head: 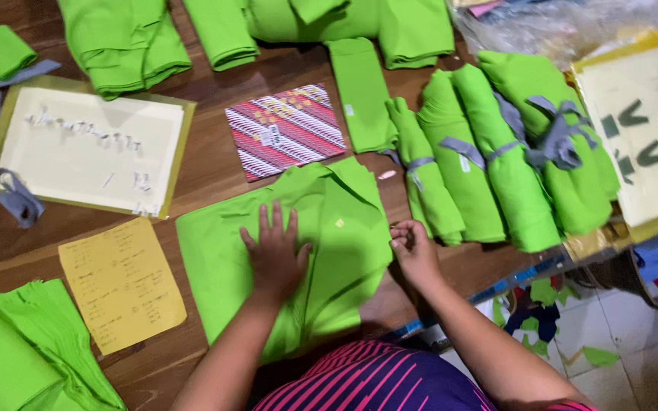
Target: The person folds a lime green garment on a wooden table, aligning the edges and smoothing the fabric. They then secure the folded garment with a small pin and place it on a stack of similar folded items.
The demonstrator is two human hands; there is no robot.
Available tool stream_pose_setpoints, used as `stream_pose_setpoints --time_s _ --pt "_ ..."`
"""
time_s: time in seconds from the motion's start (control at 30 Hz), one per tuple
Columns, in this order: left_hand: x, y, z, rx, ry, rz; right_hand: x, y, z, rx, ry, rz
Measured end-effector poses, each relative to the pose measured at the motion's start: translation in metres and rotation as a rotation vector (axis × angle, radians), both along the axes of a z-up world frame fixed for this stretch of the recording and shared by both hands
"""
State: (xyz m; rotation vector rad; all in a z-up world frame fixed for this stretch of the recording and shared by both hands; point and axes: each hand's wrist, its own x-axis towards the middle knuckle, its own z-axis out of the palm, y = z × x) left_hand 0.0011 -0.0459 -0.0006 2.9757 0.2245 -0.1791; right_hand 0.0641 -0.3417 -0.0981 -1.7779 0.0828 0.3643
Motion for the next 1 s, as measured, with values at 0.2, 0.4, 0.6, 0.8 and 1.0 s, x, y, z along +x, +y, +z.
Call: stream_pose_setpoints --time_s 0.2,0.4,0.6,0.8,1.0 --pt "-0.013 -0.090 -0.084 -0.442 -0.453 -0.497 -0.015 -0.008 -0.007 0.245 0.117 -0.097" --pt "-0.005 -0.113 -0.067 -0.753 -0.255 -0.116 -0.018 0.011 0.003 0.549 0.084 -0.074" --pt "0.002 -0.109 -0.090 -1.248 -0.154 0.108 -0.023 0.020 0.016 0.498 0.072 -0.034" --pt "0.006 -0.105 -0.079 -1.356 -0.030 0.203 -0.023 0.023 0.007 0.453 0.056 -0.031" --pt "0.004 -0.109 -0.064 -1.431 -0.019 0.178 -0.024 0.027 0.020 0.394 0.035 -0.029"
